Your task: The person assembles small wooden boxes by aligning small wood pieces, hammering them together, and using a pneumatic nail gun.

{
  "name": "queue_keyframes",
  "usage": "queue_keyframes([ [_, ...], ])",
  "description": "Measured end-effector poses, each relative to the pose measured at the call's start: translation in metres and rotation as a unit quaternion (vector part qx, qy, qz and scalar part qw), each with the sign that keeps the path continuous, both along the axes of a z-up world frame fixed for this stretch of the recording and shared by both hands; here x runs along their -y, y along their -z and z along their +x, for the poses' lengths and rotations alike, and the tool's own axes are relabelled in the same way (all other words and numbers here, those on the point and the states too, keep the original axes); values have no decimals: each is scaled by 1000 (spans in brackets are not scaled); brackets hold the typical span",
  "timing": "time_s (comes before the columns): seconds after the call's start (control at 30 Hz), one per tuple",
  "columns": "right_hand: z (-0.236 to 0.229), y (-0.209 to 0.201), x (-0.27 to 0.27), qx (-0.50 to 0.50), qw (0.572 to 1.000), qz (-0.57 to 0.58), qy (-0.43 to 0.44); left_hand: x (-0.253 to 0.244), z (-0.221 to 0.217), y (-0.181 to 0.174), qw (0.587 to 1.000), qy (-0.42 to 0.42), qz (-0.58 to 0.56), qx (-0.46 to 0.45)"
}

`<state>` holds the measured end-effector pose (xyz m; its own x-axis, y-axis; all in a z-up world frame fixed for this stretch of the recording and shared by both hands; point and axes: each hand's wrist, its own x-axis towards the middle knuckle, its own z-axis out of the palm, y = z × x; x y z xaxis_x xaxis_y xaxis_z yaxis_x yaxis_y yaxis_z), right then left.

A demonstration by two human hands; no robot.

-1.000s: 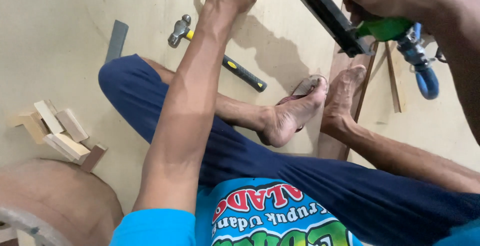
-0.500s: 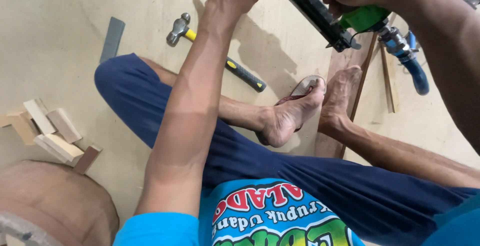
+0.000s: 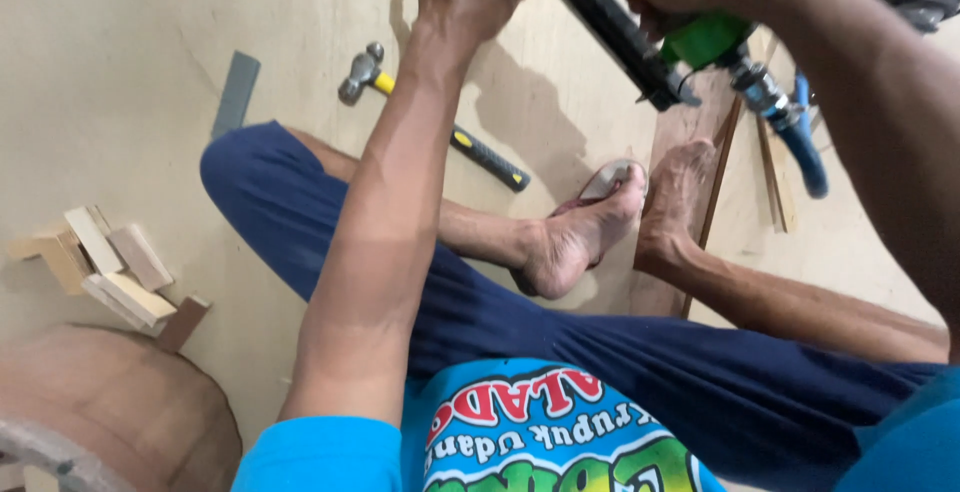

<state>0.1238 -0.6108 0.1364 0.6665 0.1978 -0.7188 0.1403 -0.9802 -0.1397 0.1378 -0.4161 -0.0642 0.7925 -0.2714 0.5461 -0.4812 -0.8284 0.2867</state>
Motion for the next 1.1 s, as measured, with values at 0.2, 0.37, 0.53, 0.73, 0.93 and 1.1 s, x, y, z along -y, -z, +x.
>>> queue_keyframes([
  [0.2,-3,-3,-11,41,998,17,41,-4,-3,8,998,-12,6,-59],
  [0.37,-8,-34,-7,119,987,42,104,4,7,-20,995,-14,17,-102],
  [0.53,-21,16,29,185,962,159,123,-5,3,-26,979,6,75,-190],
  [0.73,-63,166,61,335,930,63,138,5,-5,-20,964,8,162,-209],
  [0.93,-118,159,46,249,949,152,118,-33,-21,-66,957,96,144,-233],
  [1.1,-92,188,63,167,967,172,82,-66,-66,-143,962,141,-10,-234],
])
